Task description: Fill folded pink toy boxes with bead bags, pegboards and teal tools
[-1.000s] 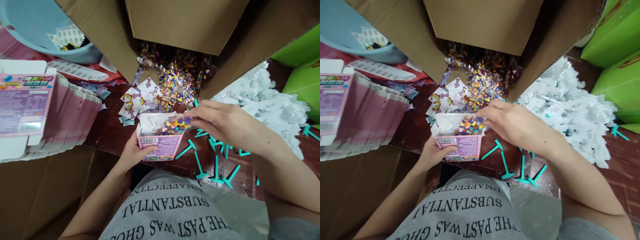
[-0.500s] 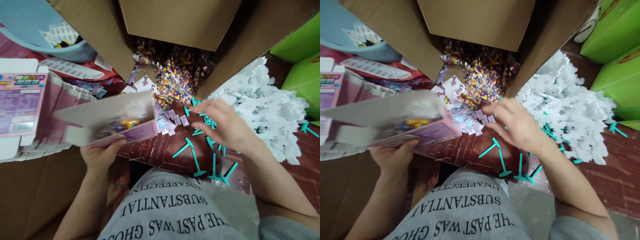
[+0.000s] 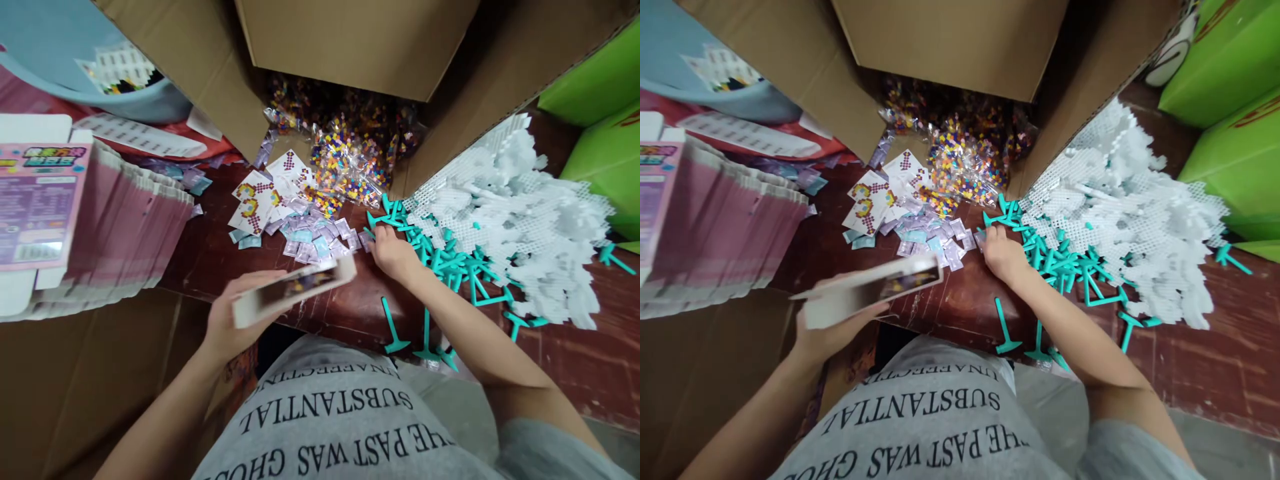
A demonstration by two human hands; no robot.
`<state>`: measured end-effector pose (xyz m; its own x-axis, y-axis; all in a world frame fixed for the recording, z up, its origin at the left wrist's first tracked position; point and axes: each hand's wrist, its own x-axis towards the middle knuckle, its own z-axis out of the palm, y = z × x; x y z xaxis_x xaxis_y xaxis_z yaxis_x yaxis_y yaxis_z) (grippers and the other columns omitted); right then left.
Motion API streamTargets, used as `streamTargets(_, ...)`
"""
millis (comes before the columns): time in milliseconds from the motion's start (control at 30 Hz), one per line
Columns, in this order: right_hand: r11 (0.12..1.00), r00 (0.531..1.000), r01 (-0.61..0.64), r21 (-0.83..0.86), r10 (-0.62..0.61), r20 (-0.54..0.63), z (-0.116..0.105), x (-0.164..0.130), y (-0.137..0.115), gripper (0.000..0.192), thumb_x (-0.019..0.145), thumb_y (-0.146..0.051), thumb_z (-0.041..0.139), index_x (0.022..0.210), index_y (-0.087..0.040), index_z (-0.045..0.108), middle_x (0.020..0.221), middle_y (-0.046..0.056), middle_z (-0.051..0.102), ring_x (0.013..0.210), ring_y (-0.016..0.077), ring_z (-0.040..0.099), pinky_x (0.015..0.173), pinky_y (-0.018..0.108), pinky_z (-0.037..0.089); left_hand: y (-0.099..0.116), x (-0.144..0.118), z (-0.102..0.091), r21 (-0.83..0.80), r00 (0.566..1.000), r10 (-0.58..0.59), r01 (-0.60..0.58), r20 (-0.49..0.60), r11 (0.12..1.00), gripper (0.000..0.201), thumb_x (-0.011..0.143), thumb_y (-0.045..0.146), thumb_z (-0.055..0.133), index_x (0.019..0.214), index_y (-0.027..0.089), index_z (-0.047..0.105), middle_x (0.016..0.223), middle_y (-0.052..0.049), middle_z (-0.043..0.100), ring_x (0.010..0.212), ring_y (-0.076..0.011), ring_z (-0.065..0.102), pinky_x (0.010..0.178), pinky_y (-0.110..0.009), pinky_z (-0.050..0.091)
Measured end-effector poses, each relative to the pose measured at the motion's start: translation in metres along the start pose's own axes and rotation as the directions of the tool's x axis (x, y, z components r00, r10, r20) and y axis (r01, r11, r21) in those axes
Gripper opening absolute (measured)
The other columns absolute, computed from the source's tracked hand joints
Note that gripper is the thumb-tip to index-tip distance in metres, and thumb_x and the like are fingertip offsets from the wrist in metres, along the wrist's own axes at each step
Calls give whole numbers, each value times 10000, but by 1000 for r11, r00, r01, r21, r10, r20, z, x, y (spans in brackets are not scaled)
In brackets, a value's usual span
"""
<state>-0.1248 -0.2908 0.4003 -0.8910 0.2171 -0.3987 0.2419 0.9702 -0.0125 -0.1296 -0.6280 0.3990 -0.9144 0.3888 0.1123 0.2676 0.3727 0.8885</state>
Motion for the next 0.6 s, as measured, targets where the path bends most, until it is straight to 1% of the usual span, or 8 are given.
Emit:
streamTargets(67,997,996,-80,-14,81,42,-3,18,-4,530,1100,-494,462,1429,-95,577,1369,263,688,1158,372,737,853,408,558,4,1,6,-49,986,160,-158,39,986,380,827,331,894,1172,262,752,1227,-98,822,1132,-294,795,1033,-491,658)
streamTargets(167,1000,996,-15,-24,17,92,-9,24,2,400,1074,-508,510,1196,-187,715,1210,184,782,1116,351,757,834,389,555,5,1,8,-48,952,304,-302,31,952,400,856,260,873,1231,257,735,1263,-104,816,1162,-280,794,1037,-454,655)
streamTargets(267,979,986,122,161,-101,-131,-35,-6,14,309,1045,-485,588,1094,-221,741,1082,128,810,989,307,776,791,380,564,4,0,4,-20,927,374,-374,17,927,438,884,211,847,1298,264,714,1296,-101,806,1186,-266,787,1043,-423,649)
streamTargets(300,933,943,224,282,-135,-304,-48,-23,16,274,1036,-479,623,1090,-237,742,1027,99,812,924,283,777,781,380,574,4,0,3,-6,925,380,-380,14,925,460,889,199,843,1322,265,703,1299,-99,805,1185,-257,787,1041,-407,648)
streamTargets(333,853,847,359,378,-128,-516,-62,-42,16,226,1038,-460,644,1096,-265,742,1009,70,812,884,258,773,775,378,584,6,1,4,11,926,378,-379,10,926,482,891,191,845,1342,262,692,1297,-98,805,1180,-248,788,1042,-392,645)
streamTargets(400,717,676,597,360,-207,-707,-88,-78,5,89,1021,-372,712,1092,-333,748,965,14,811,819,215,761,728,356,588,12,4,10,44,928,372,-371,-10,928,507,885,215,866,1356,249,680,1275,-97,812,1145,-235,797,1030,-366,644)
streamTargets(500,599,538,792,121,-590,-602,-110,-109,-26,114,1062,-351,668,1122,-284,739,935,8,809,781,187,760,654,318,570,23,11,27,54,918,395,-393,-41,918,515,885,351,889,1339,219,685,1203,-93,830,1048,-224,816,971,-340,658)
streamTargets(600,602,537,794,84,-629,-562,-113,-109,-41,258,1125,-387,544,1141,-189,709,992,61,795,877,201,761,727,329,589,29,15,43,27,931,353,-352,-96,935,544,862,462,900,1302,208,704,1107,-66,846,926,-200,821,874,-297,666)
